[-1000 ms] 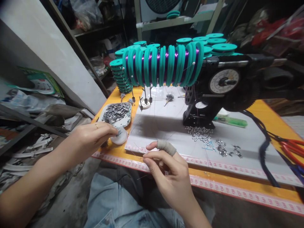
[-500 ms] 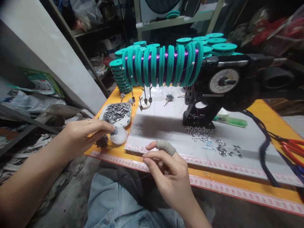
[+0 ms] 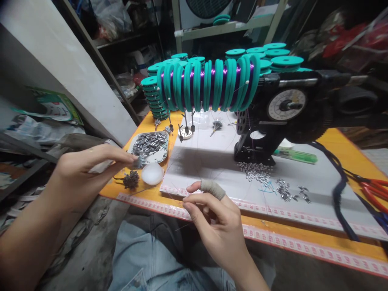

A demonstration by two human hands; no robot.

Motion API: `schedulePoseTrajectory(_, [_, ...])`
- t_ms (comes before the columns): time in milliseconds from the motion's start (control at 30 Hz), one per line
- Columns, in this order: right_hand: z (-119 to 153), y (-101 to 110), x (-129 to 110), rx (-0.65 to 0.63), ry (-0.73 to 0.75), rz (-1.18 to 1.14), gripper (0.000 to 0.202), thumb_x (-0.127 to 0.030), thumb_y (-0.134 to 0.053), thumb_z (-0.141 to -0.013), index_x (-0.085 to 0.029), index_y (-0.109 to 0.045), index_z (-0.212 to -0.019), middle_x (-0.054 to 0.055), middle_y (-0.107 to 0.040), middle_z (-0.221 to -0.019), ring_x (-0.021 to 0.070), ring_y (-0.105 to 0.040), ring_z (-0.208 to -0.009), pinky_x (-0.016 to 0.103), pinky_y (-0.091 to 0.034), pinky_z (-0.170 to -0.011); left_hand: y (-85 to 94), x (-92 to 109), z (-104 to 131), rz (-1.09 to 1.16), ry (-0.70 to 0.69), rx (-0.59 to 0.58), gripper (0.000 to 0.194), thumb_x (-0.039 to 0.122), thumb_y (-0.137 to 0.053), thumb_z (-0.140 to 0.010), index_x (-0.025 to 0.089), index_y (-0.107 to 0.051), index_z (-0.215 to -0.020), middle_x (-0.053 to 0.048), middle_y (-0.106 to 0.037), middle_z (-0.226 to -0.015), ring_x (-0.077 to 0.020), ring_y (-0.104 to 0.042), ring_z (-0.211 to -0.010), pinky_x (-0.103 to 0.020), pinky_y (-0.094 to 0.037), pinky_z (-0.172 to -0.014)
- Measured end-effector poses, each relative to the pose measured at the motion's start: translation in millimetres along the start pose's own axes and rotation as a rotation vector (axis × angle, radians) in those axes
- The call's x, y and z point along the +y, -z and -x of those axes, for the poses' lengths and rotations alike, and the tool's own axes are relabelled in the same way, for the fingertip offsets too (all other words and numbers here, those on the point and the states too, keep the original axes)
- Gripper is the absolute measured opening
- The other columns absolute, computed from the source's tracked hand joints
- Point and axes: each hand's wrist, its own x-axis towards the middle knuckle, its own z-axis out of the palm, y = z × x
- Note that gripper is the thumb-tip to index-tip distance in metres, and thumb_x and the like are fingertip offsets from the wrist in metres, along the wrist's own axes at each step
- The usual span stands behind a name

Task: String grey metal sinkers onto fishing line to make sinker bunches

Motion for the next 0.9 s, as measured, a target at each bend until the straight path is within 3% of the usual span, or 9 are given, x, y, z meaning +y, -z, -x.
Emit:
schedulePoseTrajectory(100, [-1,0,0,0.016,-0.008,-0.02,0.012,-0.014,-0.066,-0.092,-0.023,-0.073,-0.088,0.007,-0.067,-0.1,0.019,-0.068,-0.089,0.02,-0.043,-0.045,-8.9,15,18,0.346,0.232,0.347,0.016,0.012,-0.075,-0.082,0.028,-0.074,-0.083,0.004,-0.079,-0.089,-0.015,-0.073,-0.084,-0.027,-0.06,-0.082])
schedulePoseTrajectory(167, [0,1,-2,0.019,0.002,-0.031,0.012,-0.014,-0.066,-0.092,-0.023,-0.073,-0.089,0.007,-0.067,-0.099,0.0187,-0.068,-0.089,0.02,-0.045,-0.047,-23.8,22,33,0.644,0.404,0.478,0.017,0.011,-0.08,-0.077,0.025,-0.071,-0.075,0.006,-0.078,-0.084,-0.0104,-0.072,-0.069,-0.02,-0.062,-0.068])
schedulePoseTrajectory(300, [3,0,-16,-0.046,0.049,-0.054,0.012,-0.013,-0.067,-0.092,-0.023,-0.074,-0.091,0.007,-0.067,-0.103,0.0199,-0.068,-0.095,0.023,-0.054,-0.06,-62.5,39,60,1.17,0.736,0.55,0.028,0.018,-0.091,-0.065,0.02,-0.064,-0.067,0.008,-0.073,-0.077,-0.0046,-0.069,-0.058,-0.01,-0.058,-0.057])
schedulePoseTrajectory(433, [8,-9,-35,-0.148,0.106,-0.124,0.013,-0.012,-0.069,-0.091,-0.023,-0.073,-0.095,0.004,-0.069,-0.1,0.0167,-0.068,-0.096,0.025,-0.057,-0.08,-96.8,62,78,1.521,0.92,0.584,0.036,0.021,-0.096,-0.057,0.02,-0.063,-0.071,0.007,-0.071,-0.077,-0.0063,-0.072,-0.069,-0.01,-0.059,-0.066])
schedulePoseTrajectory(533, [13,-18,-42,-0.163,0.113,-0.176,0.014,-0.01,-0.068,-0.092,-0.022,-0.073,-0.097,0.003,-0.07,-0.099,0.0148,-0.067,-0.095,0.024,-0.056,-0.086,-110.7,75,85,1.603,0.946,0.486,0.034,0.019,-0.094,-0.062,0.019,-0.069,-0.086,-0.001,-0.076,-0.085,-0.0131,-0.075,-0.082,-0.016,-0.06,-0.074])
schedulePoseTrajectory(700, [23,-24,-41,-0.144,0.133,-0.147,0.018,-0.006,-0.066,-0.091,-0.021,-0.071,-0.099,0.004,-0.069,-0.102,0.0157,-0.067,-0.098,0.026,-0.055,-0.088,-113.8,80,92,1.619,0.826,0.303,0.042,0.015,-0.089,-0.07,0.018,-0.075,-0.109,-0.008,-0.078,-0.103,-0.016,-0.074,-0.095,-0.019,-0.057,-0.084])
schedulePoseTrajectory(800, [29,-22,-39,-0.146,0.137,-0.13,0.018,-0.006,-0.066,-0.092,-0.021,-0.072,-0.099,0.005,-0.069,-0.102,0.0175,-0.066,-0.099,0.029,-0.055,-0.089,-114.3,78,96,1.611,0.807,0.284,0.036,0.019,-0.089,-0.071,0.019,-0.077,-0.106,-0.007,-0.078,-0.103,-0.0161,-0.073,-0.097,-0.018,-0.056,-0.086])
schedulePoseTrajectory(900, [36,-16,-35,-0.142,0.163,-0.148,0.019,-0.009,-0.067,-0.092,-0.023,-0.073,-0.102,0.006,-0.068,-0.102,0.0186,-0.067,-0.097,0.031,-0.056,-0.086,-115.5,76,103,1.535,0.791,0.309,0.033,0.024,-0.086,-0.076,0.02,-0.076,-0.107,-0.005,-0.077,-0.094,-0.0146,-0.073,-0.087,-0.02,-0.056,-0.082])
